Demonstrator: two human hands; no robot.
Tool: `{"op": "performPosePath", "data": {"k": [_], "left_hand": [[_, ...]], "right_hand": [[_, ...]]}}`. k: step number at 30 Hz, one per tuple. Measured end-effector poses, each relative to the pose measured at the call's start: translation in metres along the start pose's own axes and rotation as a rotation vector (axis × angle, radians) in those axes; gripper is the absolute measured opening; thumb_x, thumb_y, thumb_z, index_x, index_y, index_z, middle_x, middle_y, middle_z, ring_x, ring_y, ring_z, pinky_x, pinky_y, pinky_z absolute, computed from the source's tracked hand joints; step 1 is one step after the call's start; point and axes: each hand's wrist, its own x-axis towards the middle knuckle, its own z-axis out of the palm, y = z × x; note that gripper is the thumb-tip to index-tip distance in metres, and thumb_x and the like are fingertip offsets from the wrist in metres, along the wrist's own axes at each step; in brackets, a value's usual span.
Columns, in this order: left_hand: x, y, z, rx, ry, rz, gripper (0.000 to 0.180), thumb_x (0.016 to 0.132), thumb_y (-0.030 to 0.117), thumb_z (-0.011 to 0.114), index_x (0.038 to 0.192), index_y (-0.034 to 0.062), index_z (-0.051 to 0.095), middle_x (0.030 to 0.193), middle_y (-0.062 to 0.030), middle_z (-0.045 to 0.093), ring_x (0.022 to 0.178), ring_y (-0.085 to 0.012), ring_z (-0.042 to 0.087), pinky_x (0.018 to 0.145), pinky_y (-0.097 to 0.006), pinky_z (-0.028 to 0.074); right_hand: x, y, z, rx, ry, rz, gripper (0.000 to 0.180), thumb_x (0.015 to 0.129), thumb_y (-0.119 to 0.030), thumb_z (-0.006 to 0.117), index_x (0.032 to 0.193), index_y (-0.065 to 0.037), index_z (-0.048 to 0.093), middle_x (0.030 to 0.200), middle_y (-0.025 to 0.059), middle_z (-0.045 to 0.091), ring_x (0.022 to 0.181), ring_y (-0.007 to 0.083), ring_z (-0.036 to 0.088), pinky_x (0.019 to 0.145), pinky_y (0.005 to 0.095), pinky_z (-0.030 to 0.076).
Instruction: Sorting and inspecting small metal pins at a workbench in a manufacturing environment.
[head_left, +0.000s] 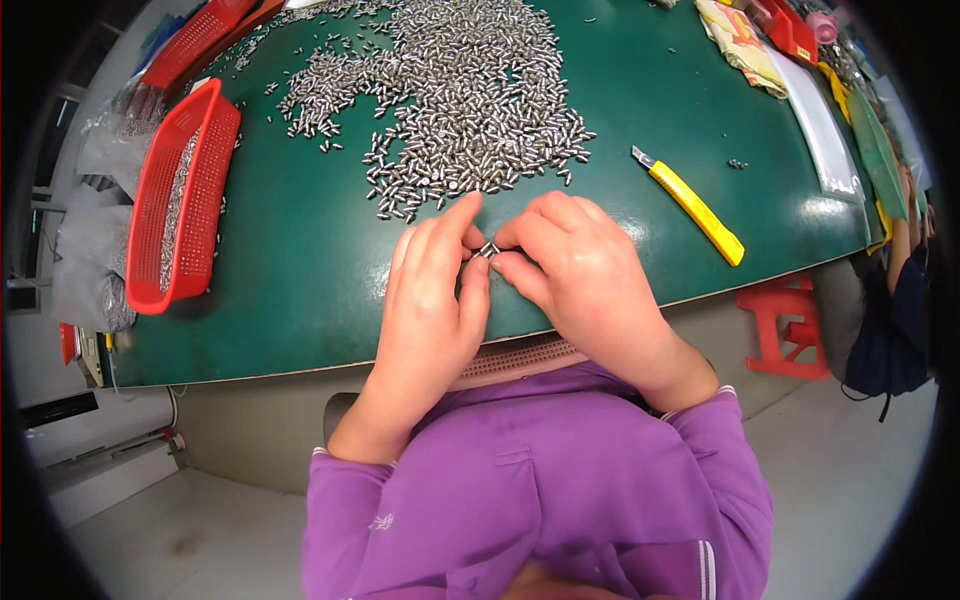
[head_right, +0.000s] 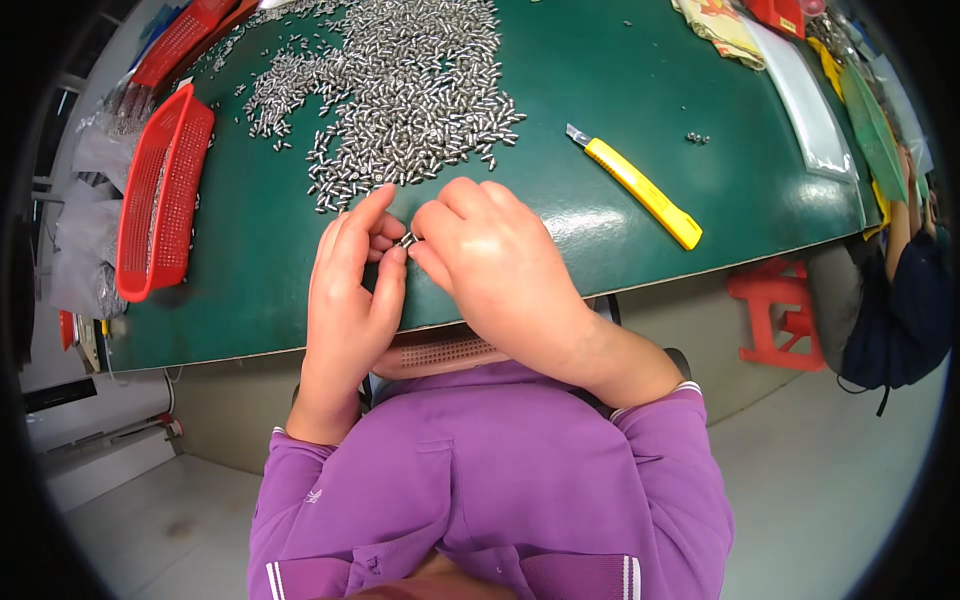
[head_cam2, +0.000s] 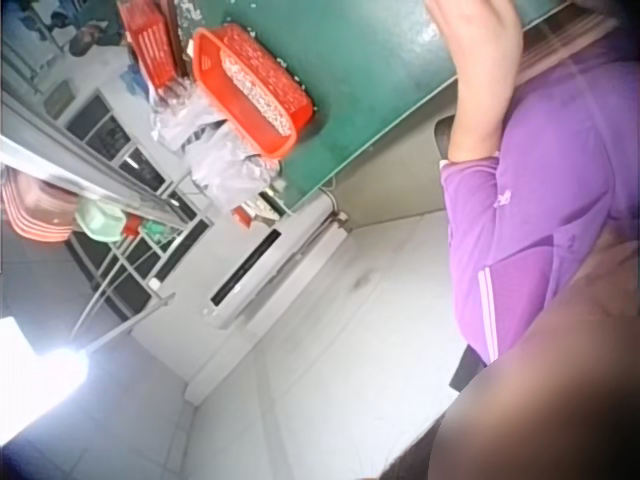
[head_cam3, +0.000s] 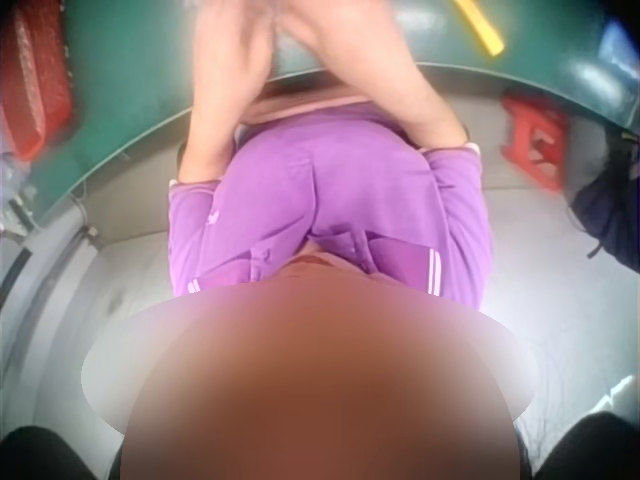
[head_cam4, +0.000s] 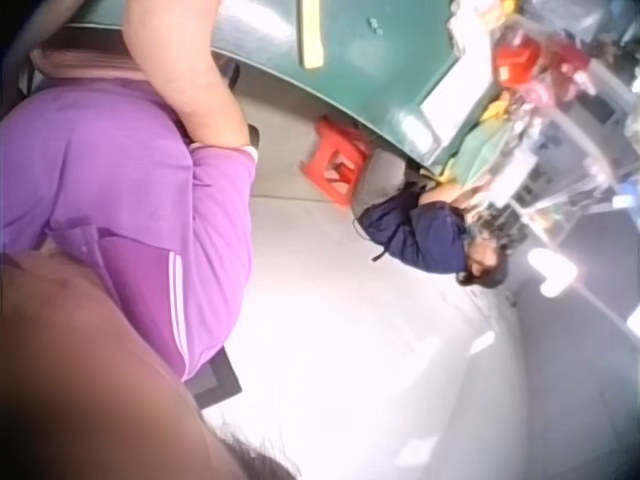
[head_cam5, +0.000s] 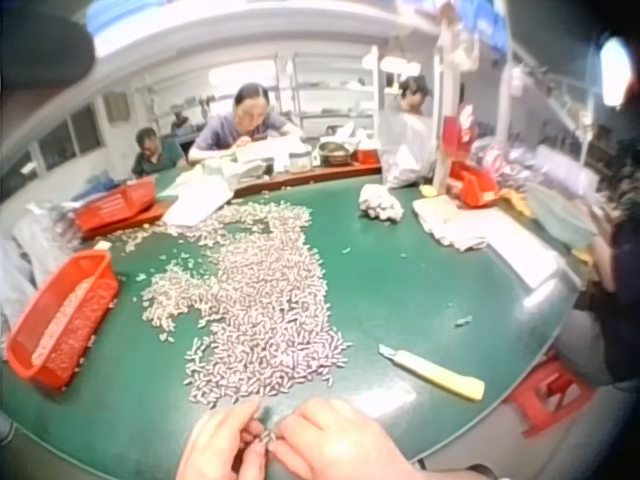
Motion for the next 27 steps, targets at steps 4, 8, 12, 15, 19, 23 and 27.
{"op": "performPosePath", "data": {"k": [4,8,12,15,19,23,27], "left_hand": [[-0.003,0.004,-0.004,0.001,-0.005,0.012,0.053,0.085,-0.009,0.064,0.137,-0.0017,0.055,0.099,-0.0127,0.061,0.092,-0.0297,0.059,0.085,-0.042,0.049],[-0.006,0.003,-0.005,0.017,-0.002,-0.008,0.054,0.085,-0.009,0.064,0.137,-0.0006,0.055,0.098,-0.0117,0.062,0.092,-0.0292,0.059,0.085,-0.042,0.049],[-0.005,0.001,-0.006,0.023,0.006,-0.009,0.052,0.085,-0.011,0.063,0.136,-0.0004,0.057,0.097,-0.0115,0.063,0.091,-0.0291,0.059,0.084,-0.042,0.049],[-0.002,0.003,-0.007,0.015,0.003,0.008,0.052,0.085,-0.013,0.061,0.135,-0.0009,0.057,0.095,-0.0119,0.063,0.089,-0.0294,0.060,0.083,-0.042,0.050],[0.002,0.001,-0.010,0.020,-0.021,0.023,0.053,0.084,-0.015,0.058,0.135,-0.0010,0.057,0.094,-0.0122,0.063,0.088,-0.0295,0.060,0.082,-0.042,0.050],[0.004,-0.001,-0.011,0.004,-0.037,0.018,0.056,0.084,-0.017,0.056,0.138,-0.0007,0.056,0.094,-0.0123,0.062,0.089,-0.0295,0.060,0.083,-0.042,0.050],[0.004,-0.002,-0.010,-0.016,-0.033,0.004,0.060,0.085,-0.017,0.056,0.143,-0.0006,0.052,0.098,-0.0131,0.063,0.092,-0.0297,0.062,0.086,-0.043,0.051]], "right_hand": [[-0.001,0.000,0.002,0.031,0.002,0.051,0.013,0.083,-0.005,0.073,0.088,-0.004,0.061,0.088,0.0106,0.057,0.083,0.0319,0.056,0.074,0.0430,0.048],[0.000,0.000,0.002,0.033,-0.010,0.038,0.013,0.084,-0.005,0.073,0.091,-0.003,0.062,0.089,0.0110,0.058,0.084,0.0322,0.057,0.075,0.0431,0.049],[-0.001,0.000,0.002,0.033,-0.009,0.052,0.013,0.084,-0.006,0.073,0.092,-0.003,0.063,0.089,0.0113,0.058,0.085,0.0324,0.057,0.076,0.0432,0.049],[0.000,0.000,0.000,0.053,-0.025,0.049,0.014,0.083,-0.005,0.074,0.092,-0.003,0.063,0.090,0.0114,0.059,0.085,0.0326,0.058,0.076,0.0435,0.049],[0.000,-0.001,-0.001,0.074,-0.022,0.057,0.015,0.083,-0.005,0.074,0.092,-0.003,0.063,0.090,0.0114,0.059,0.085,0.0327,0.058,0.076,0.0435,0.049],[0.000,-0.002,0.000,0.044,-0.029,0.053,0.014,0.083,-0.005,0.074,0.092,-0.004,0.062,0.090,0.0112,0.059,0.084,0.0327,0.057,0.076,0.0432,0.049],[0.000,-0.002,0.000,0.040,-0.030,0.043,0.014,0.083,-0.005,0.074,0.092,-0.004,0.062,0.090,0.0112,0.058,0.084,0.0324,0.057,0.076,0.0429,0.049]]}}
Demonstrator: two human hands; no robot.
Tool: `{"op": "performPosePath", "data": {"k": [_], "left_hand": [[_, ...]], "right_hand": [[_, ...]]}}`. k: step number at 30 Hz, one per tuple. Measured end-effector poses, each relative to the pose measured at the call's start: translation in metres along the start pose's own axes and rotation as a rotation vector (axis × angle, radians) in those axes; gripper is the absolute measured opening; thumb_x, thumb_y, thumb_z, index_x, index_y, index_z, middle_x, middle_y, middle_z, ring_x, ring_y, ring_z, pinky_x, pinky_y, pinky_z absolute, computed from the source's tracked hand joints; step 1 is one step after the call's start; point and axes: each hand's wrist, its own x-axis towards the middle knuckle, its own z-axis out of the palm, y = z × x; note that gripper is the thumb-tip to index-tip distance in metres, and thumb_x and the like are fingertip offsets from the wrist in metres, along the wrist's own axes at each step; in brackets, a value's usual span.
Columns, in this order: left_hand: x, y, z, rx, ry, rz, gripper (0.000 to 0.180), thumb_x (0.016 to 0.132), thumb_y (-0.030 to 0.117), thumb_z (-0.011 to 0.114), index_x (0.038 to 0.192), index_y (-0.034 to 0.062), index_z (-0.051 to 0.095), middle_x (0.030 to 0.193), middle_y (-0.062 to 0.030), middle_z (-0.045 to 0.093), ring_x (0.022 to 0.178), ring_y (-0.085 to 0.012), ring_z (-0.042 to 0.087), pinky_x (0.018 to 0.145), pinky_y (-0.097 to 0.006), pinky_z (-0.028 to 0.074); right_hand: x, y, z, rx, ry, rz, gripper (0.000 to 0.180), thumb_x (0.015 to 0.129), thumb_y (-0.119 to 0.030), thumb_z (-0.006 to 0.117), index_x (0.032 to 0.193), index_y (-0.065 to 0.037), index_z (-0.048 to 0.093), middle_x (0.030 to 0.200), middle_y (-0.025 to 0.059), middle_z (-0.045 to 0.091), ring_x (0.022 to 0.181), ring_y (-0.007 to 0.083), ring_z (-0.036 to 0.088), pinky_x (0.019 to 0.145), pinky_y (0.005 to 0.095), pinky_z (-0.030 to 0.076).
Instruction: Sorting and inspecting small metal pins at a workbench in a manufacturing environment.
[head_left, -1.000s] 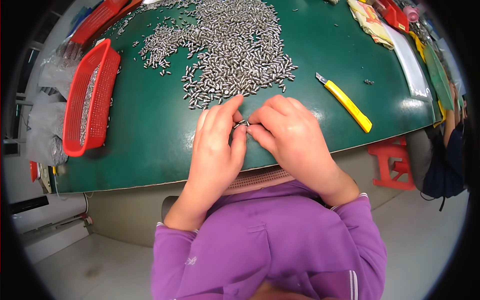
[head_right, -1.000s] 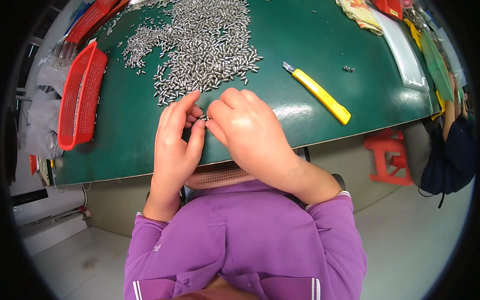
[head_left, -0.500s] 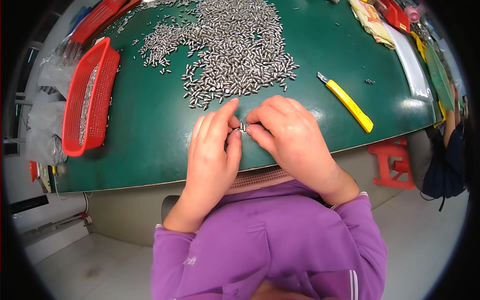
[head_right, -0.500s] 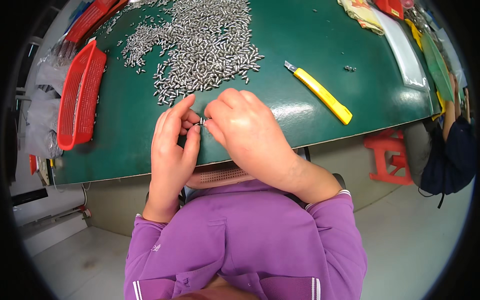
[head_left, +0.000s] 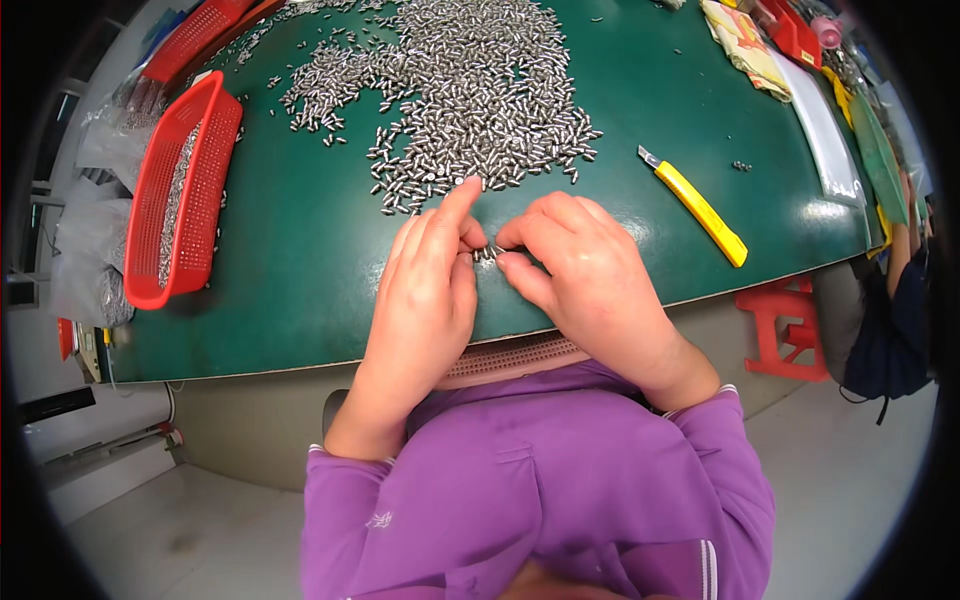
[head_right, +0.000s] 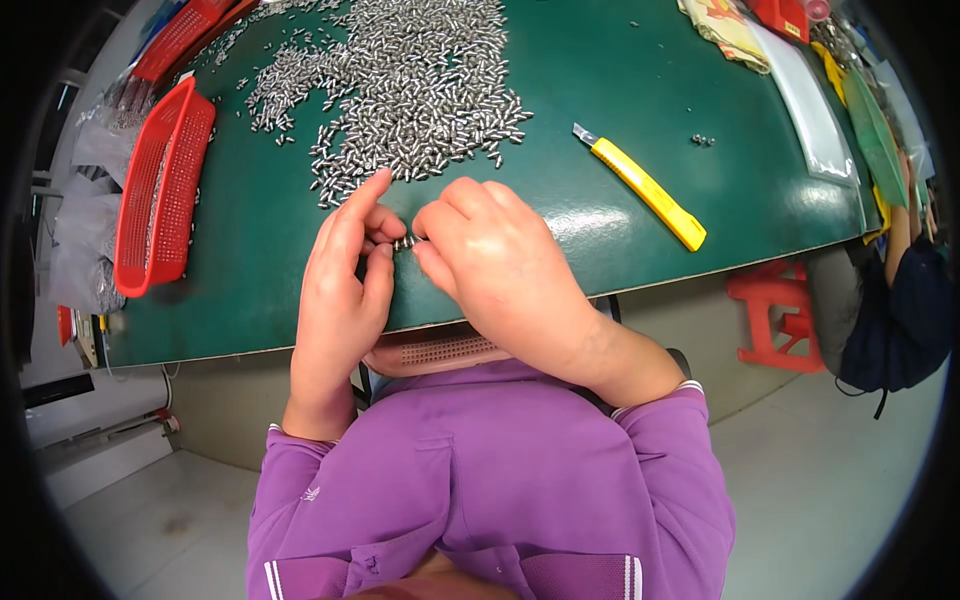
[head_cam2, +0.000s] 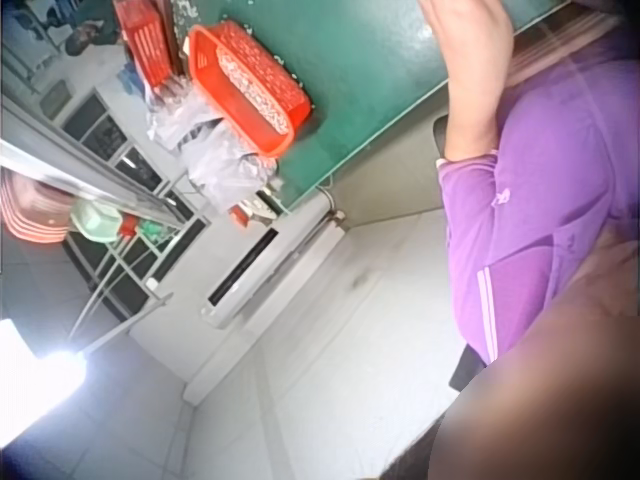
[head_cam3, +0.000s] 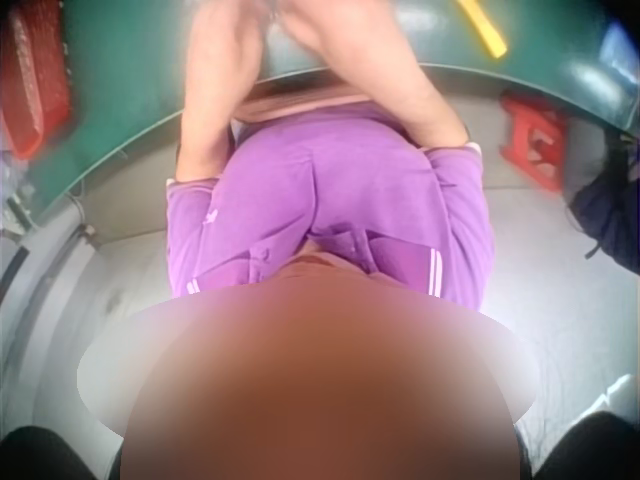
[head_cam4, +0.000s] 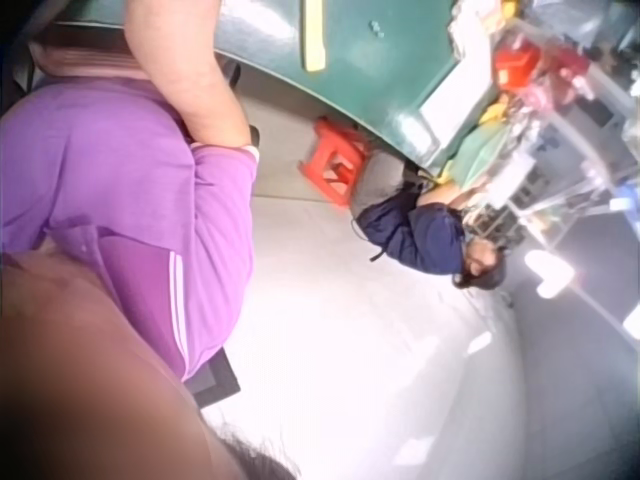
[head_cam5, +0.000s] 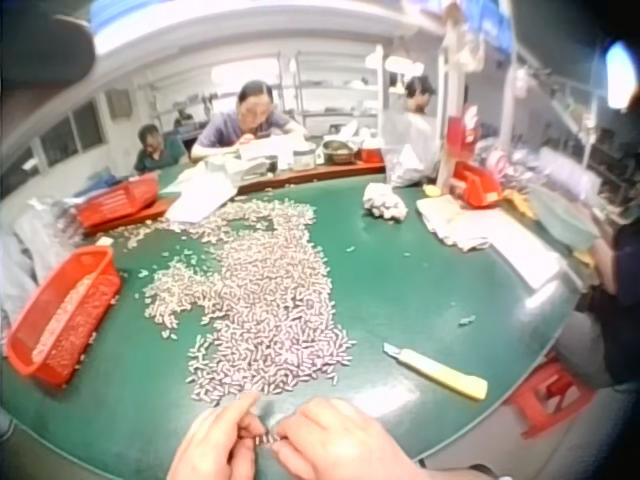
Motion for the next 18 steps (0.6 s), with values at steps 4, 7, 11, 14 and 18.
{"op": "performPosePath", "data": {"k": [4,7,11,14,18], "left_hand": [[-0.0030,0.0019,-0.0015,-0.021,0.011,-0.023,0.060,0.086,-0.016,0.056,0.144,-0.0001,0.050,0.102,-0.0138,0.063,0.095,-0.0297,0.062,0.087,-0.043,0.052],[-0.0045,0.0044,-0.0055,-0.030,-0.004,-0.038,0.061,0.086,-0.014,0.058,0.145,0.0003,0.050,0.104,-0.0141,0.064,0.097,-0.0296,0.063,0.087,-0.043,0.052],[-0.0051,0.0059,-0.0089,-0.014,-0.046,-0.044,0.062,0.085,-0.013,0.063,0.144,0.0005,0.051,0.104,-0.0143,0.064,0.097,-0.0294,0.063,0.086,-0.042,0.052],[-0.0052,0.0035,-0.0090,-0.006,-0.049,-0.040,0.062,0.085,-0.013,0.064,0.144,0.0006,0.051,0.104,-0.0144,0.064,0.097,-0.0295,0.063,0.085,-0.041,0.053],[-0.0051,0.0035,-0.0084,-0.026,-0.038,-0.034,0.061,0.085,-0.012,0.065,0.144,0.0008,0.052,0.104,-0.0144,0.065,0.095,-0.0286,0.064,0.083,-0.040,0.054]], "right_hand": [[-0.0005,0.0005,0.0010,0.007,0.002,0.009,0.013,0.084,-0.005,0.073,0.092,-0.004,0.062,0.090,0.0111,0.058,0.085,0.0321,0.057,0.077,0.0428,0.048],[-0.0010,0.0016,0.0014,0.015,0.008,0.017,0.013,0.084,-0.005,0.074,0.091,-0.004,0.062,0.089,0.0111,0.058,0.085,0.0320,0.058,0.077,0.0428,0.049],[-0.0005,0.0015,0.0007,0.013,0.002,0.019,0.014,0.084,-0.006,0.074,0.091,-0.004,0.063,0.089,0.0109,0.058,0.085,0.0321,0.058,0.077,0.0426,0.049],[-0.0006,0.0016,0.0019,0.005,-0.006,0.028,0.014,0.084,-0.007,0.075,0.091,-0.004,0.063,0.089,0.0108,0.059,0.085,0.0322,0.058,0.077,0.0428,0.049],[0.0005,0.0034,0.0016,0.025,-0.001,0.018,0.014,0.084,-0.009,0.076,0.091,-0.004,0.065,0.088,0.0101,0.060,0.084,0.0319,0.060,0.076,0.0429,0.050]]}}
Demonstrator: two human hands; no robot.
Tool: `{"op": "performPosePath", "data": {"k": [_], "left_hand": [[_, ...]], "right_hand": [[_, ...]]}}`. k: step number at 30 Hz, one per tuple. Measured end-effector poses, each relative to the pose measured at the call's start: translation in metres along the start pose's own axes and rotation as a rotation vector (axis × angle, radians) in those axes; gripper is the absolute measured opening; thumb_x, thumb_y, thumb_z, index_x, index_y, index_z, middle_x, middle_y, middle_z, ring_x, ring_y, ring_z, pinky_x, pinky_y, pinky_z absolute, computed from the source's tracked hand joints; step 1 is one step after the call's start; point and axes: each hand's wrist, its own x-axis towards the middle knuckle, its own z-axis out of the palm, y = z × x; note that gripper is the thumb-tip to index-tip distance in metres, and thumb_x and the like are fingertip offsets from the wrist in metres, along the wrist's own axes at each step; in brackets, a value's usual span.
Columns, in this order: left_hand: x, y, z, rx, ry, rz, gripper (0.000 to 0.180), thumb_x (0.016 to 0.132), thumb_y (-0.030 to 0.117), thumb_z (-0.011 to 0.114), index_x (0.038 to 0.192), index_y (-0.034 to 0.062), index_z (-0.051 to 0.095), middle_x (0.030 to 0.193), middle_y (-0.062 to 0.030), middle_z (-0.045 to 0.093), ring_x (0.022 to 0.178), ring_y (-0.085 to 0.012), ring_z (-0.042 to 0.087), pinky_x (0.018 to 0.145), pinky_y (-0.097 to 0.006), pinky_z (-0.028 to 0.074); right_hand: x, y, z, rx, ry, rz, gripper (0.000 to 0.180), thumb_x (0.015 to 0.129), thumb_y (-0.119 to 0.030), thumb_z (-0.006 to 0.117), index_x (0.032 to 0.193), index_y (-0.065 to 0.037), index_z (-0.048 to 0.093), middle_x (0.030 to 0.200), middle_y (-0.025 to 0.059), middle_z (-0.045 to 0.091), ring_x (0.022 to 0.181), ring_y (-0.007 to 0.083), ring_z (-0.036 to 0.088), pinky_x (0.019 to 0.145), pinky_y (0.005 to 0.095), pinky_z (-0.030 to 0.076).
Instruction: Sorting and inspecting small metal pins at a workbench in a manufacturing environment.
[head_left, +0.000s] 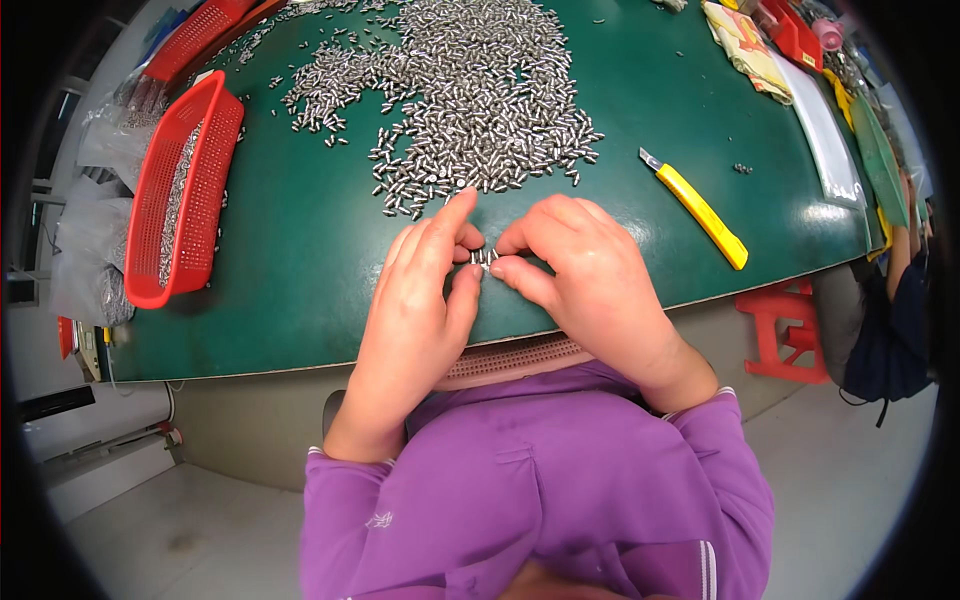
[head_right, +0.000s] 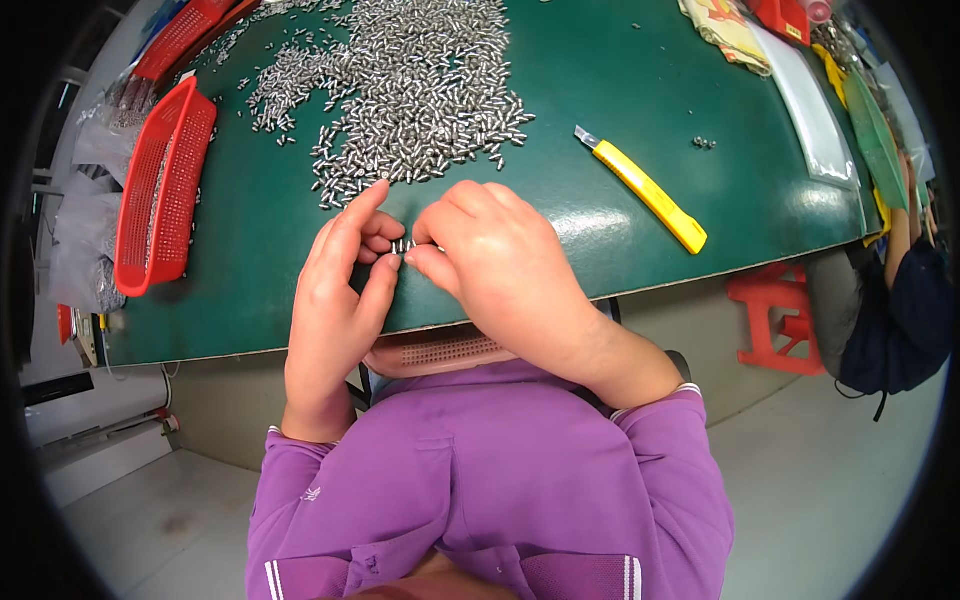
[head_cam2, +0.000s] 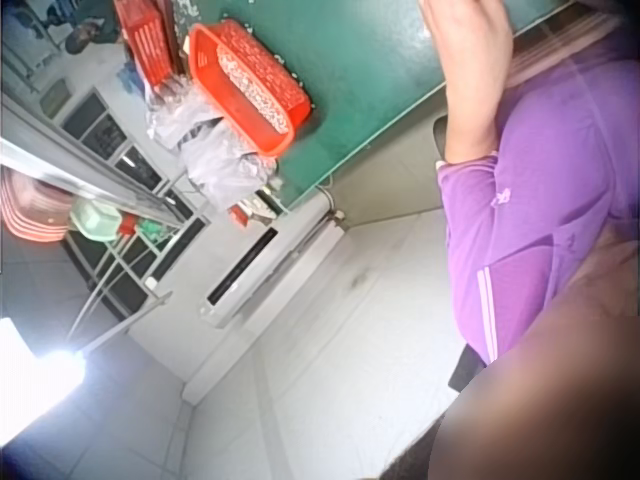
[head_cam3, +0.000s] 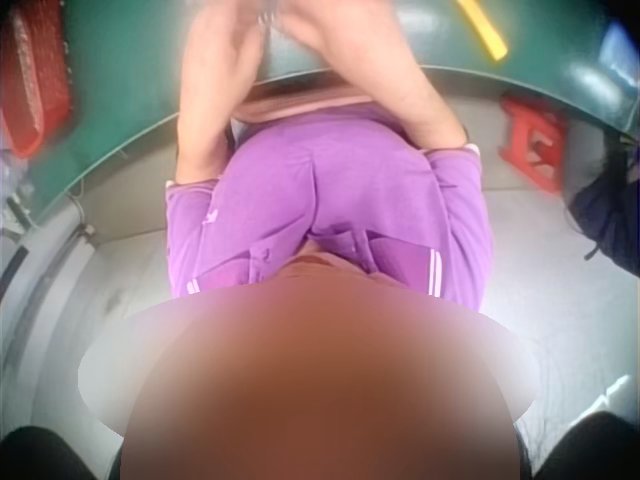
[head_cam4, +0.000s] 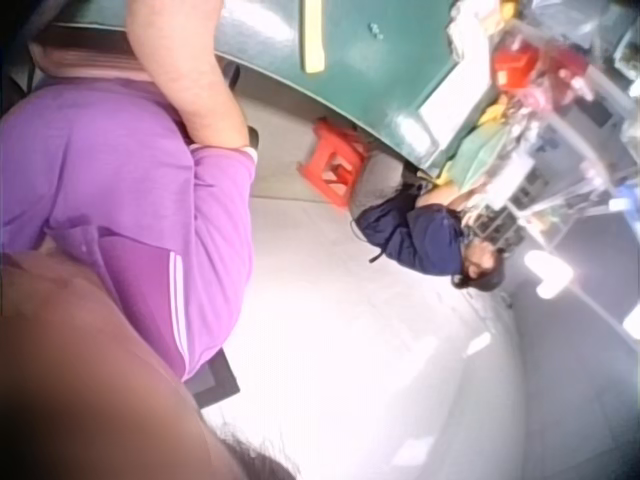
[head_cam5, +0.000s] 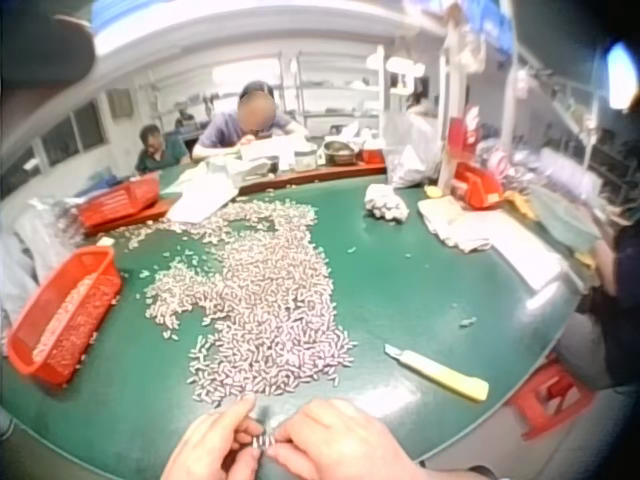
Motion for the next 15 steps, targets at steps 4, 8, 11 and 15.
{"op": "performPosePath", "data": {"k": [4,8,11,15], "left_hand": [[0.0017,-0.0015,0.0002,-0.020,0.017,0.012,0.060,0.086,-0.011,0.065,0.143,0.0007,0.052,0.102,-0.0135,0.065,0.092,-0.0272,0.064,0.080,-0.039,0.055],[0.0023,-0.0019,0.0035,-0.025,0.050,-0.029,0.058,0.086,-0.011,0.067,0.142,0.0018,0.056,0.097,-0.0086,0.067,0.089,-0.0202,0.064,0.080,-0.034,0.055],[0.0016,-0.0031,0.0048,-0.040,0.069,-0.050,0.057,0.086,-0.011,0.068,0.141,0.0026,0.059,0.096,-0.0051,0.068,0.088,-0.0146,0.064,0.080,-0.029,0.053],[0.0015,-0.0009,0.0016,-0.034,0.011,-0.059,0.058,0.085,-0.010,0.068,0.140,0.0017,0.055,0.095,-0.0091,0.066,0.090,-0.0236,0.064,0.079,-0.038,0.055]], "right_hand": [[0.0001,-0.0003,0.0025,-0.003,0.031,0.039,0.013,0.083,-0.012,0.077,0.090,-0.005,0.068,0.087,0.0092,0.062,0.084,0.0315,0.062,0.075,0.0431,0.052],[0.0005,-0.0037,0.0039,-0.031,0.014,0.071,0.012,0.083,-0.011,0.077,0.091,-0.005,0.070,0.088,0.0094,0.063,0.084,0.0318,0.063,0.075,0.0436,0.053],[0.0024,-0.0048,0.0040,-0.024,0.003,0.080,0.013,0.081,-0.010,0.077,0.091,-0.006,0.070,0.088,0.0097,0.063,0.085,0.0319,0.063,0.075,0.0439,0.053],[0.0031,-0.0049,0.0028,-0.005,-0.022,0.096,0.016,0.079,-0.010,0.077,0.093,-0.006,0.070,0.088,0.0100,0.063,0.086,0.0322,0.063,0.075,0.0441,0.053]]}}
